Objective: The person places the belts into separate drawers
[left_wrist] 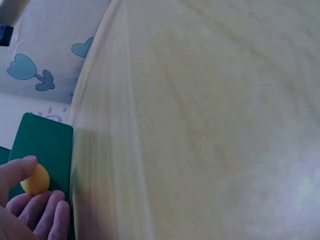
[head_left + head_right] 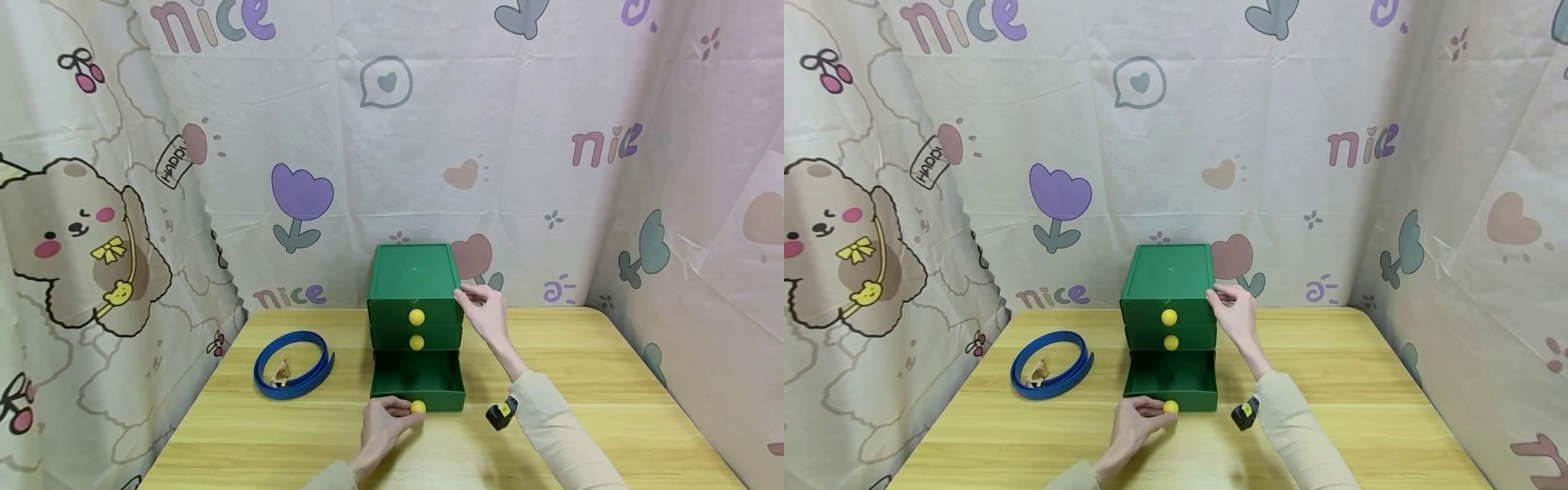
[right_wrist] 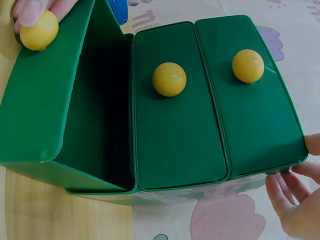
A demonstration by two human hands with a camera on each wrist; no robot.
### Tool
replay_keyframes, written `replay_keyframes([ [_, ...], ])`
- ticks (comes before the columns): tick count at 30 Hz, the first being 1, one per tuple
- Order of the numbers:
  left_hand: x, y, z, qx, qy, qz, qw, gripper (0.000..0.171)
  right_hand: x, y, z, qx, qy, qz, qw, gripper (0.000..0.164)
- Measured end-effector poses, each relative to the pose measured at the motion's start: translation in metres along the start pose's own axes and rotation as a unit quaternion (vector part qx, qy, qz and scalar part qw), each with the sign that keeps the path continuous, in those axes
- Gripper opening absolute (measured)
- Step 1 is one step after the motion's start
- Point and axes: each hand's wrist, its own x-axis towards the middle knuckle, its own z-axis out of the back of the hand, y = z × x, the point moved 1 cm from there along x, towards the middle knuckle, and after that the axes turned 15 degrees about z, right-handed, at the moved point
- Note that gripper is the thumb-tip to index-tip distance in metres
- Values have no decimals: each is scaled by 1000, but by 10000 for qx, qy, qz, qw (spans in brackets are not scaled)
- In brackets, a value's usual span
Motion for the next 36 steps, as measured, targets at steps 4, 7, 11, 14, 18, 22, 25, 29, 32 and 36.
replay_keyframes([
  [4,-1,0,0,-4,10,-17,10000,26,0,0,0,-3,5,-9,10000,27],
  [7,-3,-1,0,-35,34,-49,10000,25,1,0,0,51,7,-18,10000,27],
  [11,-4,-1,0,-72,36,-96,9999,24,1,1,1,137,11,-30,9999,27],
  [14,-4,1,-1,-66,1,-129,9999,24,1,2,1,138,16,-42,9999,27],
  [18,-4,1,-1,-12,-37,-104,9999,24,1,2,1,121,33,-56,9999,28],
  [22,-5,1,-1,38,-52,-119,9999,24,0,2,1,132,37,-62,9999,28],
  [25,-7,2,0,54,-52,-114,9999,24,0,2,1,129,35,-69,9999,28],
  [29,-8,3,0,66,-8,-61,10000,23,0,3,1,128,36,-100,9999,28],
  [32,-8,4,0,72,24,-80,9999,23,-1,3,1,121,38,-102,9999,28],
  [36,-9,5,0,53,71,-117,9999,23,-1,3,1,99,35,-80,9999,28],
])
